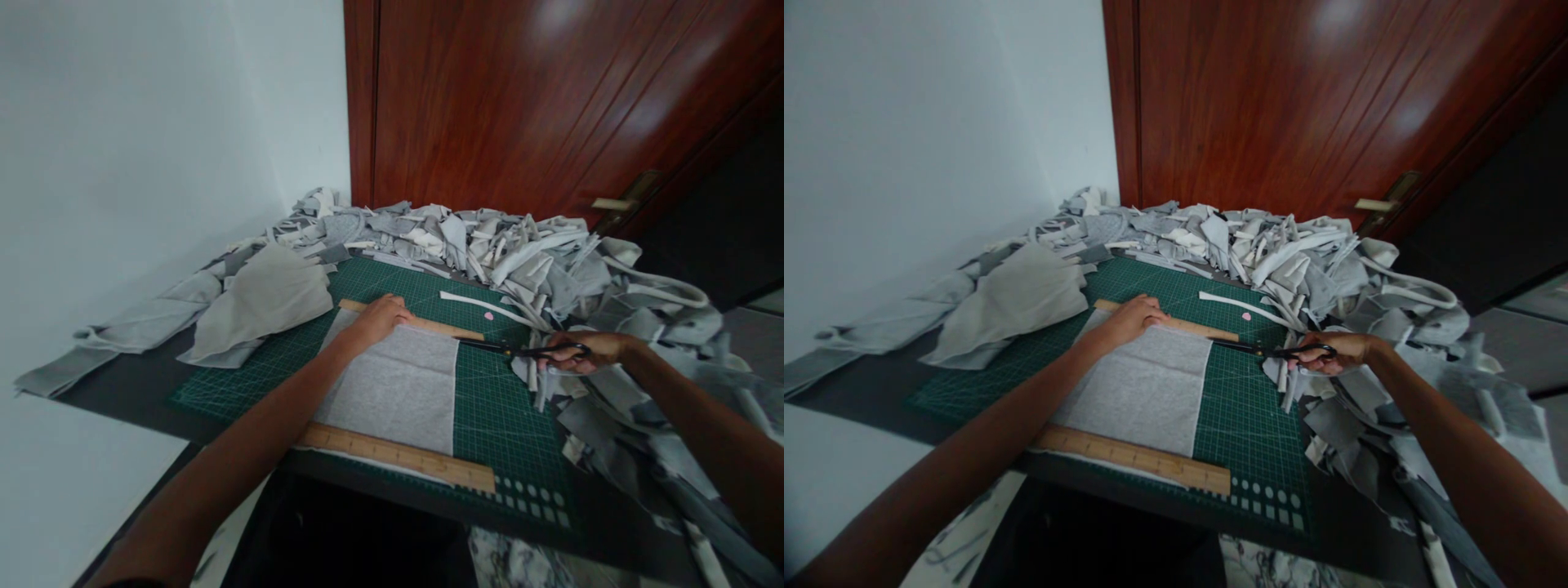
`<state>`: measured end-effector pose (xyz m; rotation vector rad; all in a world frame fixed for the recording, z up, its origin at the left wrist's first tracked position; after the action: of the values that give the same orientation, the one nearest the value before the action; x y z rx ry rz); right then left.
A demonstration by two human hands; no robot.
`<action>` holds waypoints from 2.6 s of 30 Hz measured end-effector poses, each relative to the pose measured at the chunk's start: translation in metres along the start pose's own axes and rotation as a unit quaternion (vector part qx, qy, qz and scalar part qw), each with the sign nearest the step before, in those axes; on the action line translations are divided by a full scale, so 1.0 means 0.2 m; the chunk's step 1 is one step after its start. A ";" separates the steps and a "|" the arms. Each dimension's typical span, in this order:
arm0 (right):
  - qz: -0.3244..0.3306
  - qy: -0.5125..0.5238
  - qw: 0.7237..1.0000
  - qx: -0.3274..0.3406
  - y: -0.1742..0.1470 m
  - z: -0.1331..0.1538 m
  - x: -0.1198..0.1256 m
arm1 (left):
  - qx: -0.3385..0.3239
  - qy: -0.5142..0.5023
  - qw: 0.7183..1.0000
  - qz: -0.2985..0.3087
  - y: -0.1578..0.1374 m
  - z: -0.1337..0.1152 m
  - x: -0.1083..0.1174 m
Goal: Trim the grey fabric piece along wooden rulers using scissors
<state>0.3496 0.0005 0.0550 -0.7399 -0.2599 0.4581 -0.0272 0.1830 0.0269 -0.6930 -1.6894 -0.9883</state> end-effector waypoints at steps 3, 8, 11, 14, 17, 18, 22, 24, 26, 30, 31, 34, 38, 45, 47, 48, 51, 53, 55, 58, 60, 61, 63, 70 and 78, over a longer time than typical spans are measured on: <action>0.007 0.065 0.998 -0.019 0.01 -0.02 0.01 | 0.000 0.000 1.000 0.001 0.00 0.00 0.00; 0.017 0.087 0.996 -0.023 0.02 -0.04 0.03 | 0.008 0.003 1.000 0.000 -0.01 -0.01 0.01; 0.019 0.096 0.995 -0.023 0.03 -0.05 0.04 | 0.009 0.003 1.000 0.003 -0.01 -0.01 0.02; 0.034 0.097 0.994 -0.023 0.04 -0.05 0.03 | 0.012 0.007 1.000 0.006 -0.01 -0.01 0.02; 0.052 0.100 0.994 -0.007 0.04 -0.04 0.03 | 0.015 0.007 1.000 0.008 -0.01 -0.01 0.02; 0.054 0.100 0.994 -0.002 0.04 -0.04 0.03 | 0.014 0.006 1.000 0.008 -0.01 -0.01 0.02; 0.037 0.088 0.995 -0.005 0.03 -0.03 0.04 | 0.007 0.004 1.000 0.003 -0.01 -0.01 0.02; 0.026 0.076 0.997 -0.011 0.03 -0.03 0.05 | 0.004 0.006 1.000 0.003 -0.01 -0.02 0.02; 0.022 0.068 0.997 -0.013 0.04 -0.04 0.05 | 0.004 0.006 1.000 0.005 -0.01 -0.02 0.02; 0.016 0.082 0.996 -0.023 0.06 -0.06 0.06 | 0.014 0.008 1.000 0.004 -0.01 -0.02 0.02; 0.017 0.092 0.995 -0.027 0.06 -0.07 0.06 | 0.015 0.010 1.000 0.004 -0.01 -0.02 0.02; 0.036 0.124 0.991 -0.046 0.07 -0.08 0.05 | 0.009 0.012 1.000 0.006 -0.01 -0.03 0.03; 0.060 0.142 0.986 -0.065 0.08 -0.06 0.03 | 0.008 0.010 1.000 0.011 -0.01 -0.04 0.04; 0.113 0.128 0.983 -0.072 0.10 -0.03 0.01 | 0.005 0.010 1.000 0.003 -0.02 -0.03 0.03; 0.143 0.112 0.982 -0.054 0.11 -0.03 0.00 | 0.000 0.006 1.000 0.000 -0.02 -0.03 0.02; 0.154 0.104 0.982 -0.046 0.11 -0.02 0.00 | -0.001 0.004 1.000 0.000 -0.02 -0.03 0.01; 0.171 0.084 0.981 -0.031 0.12 0.00 -0.02 | -0.001 0.000 1.000 0.000 -0.01 -0.02 0.01; 0.182 0.077 0.980 -0.028 0.12 0.02 -0.03 | -0.001 -0.001 1.000 0.001 -0.01 -0.02 0.01; 0.189 0.077 0.979 -0.029 0.12 0.02 -0.03 | -0.002 -0.001 1.000 0.000 -0.02 -0.02 0.02; 0.210 0.086 0.974 -0.027 0.13 0.00 -0.02 | 0.001 -0.002 1.000 -0.003 -0.02 -0.03 0.03; 0.231 0.097 0.968 -0.024 0.13 -0.02 -0.01 | 0.001 0.000 1.000 -0.002 -0.03 -0.04 0.03; 0.238 0.102 0.965 -0.025 0.14 -0.03 -0.01 | -0.001 0.000 1.000 0.000 -0.03 -0.04 0.03; 0.242 0.112 0.963 -0.032 0.14 -0.03 -0.01 | -0.003 -0.003 1.000 0.001 -0.03 -0.03 0.03; 0.213 0.098 0.970 -0.061 0.15 0.07 -0.01 | -0.011 -0.002 1.000 -0.003 -0.02 -0.02 0.02; 0.187 0.081 0.978 -0.044 0.21 0.08 0.03 | -0.009 0.000 1.000 0.006 -0.03 -0.03 0.04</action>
<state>0.3364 0.0405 0.0367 -0.9128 0.0151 0.7412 -0.0305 0.1747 0.0332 -0.7147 -1.6763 -0.9960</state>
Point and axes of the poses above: each hand's wrist, its own y-axis towards the middle knuckle, its own x-axis out of the back of the hand, z = x × y, the point moved 4 cm from there along y, towards the middle knuckle, and after that the axes turned 14 degrees about y, right-handed, at the moved point
